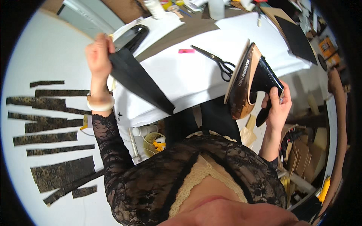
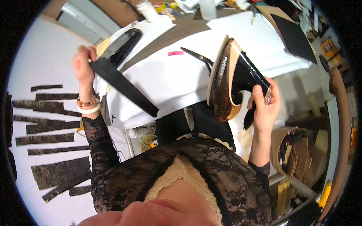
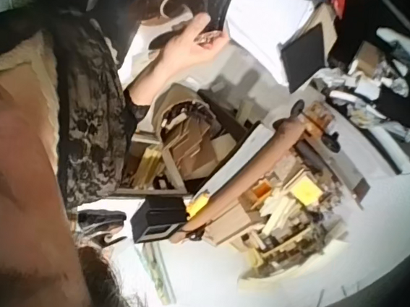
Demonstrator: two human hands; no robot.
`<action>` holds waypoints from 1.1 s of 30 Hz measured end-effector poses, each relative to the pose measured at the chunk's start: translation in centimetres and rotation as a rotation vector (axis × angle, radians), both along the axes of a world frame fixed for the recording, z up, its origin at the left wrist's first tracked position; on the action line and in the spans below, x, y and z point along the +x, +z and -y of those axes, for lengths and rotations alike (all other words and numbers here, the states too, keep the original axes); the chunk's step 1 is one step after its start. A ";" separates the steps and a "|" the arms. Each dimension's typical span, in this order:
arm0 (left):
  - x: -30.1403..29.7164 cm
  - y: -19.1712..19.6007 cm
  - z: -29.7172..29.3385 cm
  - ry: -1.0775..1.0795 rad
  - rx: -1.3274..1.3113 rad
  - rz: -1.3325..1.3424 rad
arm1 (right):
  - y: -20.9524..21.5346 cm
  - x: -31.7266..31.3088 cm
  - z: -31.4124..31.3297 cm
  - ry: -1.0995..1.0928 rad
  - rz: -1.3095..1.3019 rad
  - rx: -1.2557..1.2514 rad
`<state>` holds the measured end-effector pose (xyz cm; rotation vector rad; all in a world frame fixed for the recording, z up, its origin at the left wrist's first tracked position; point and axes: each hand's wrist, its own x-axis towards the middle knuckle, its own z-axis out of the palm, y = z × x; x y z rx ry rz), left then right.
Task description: The person irons a black fabric piece on a white work surface, then uses scissors to trim the edges. They fold the fabric, iron it again, and continue trimming and folding the material.
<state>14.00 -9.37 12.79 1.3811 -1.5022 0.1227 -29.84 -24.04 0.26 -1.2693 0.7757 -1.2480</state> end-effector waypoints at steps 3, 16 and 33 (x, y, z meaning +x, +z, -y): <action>-0.2 3.1 -1.7 0.013 -0.301 -0.115 | 0.5 0.8 -0.1 0.018 0.019 -0.031; -3.2 4.8 -2.7 -0.064 -0.449 0.057 | 8.4 2.2 0.0 0.240 0.095 -0.463; -9.4 4.7 -2.4 -0.014 -0.419 0.078 | 13.4 9.0 -5.7 0.443 -0.112 -0.823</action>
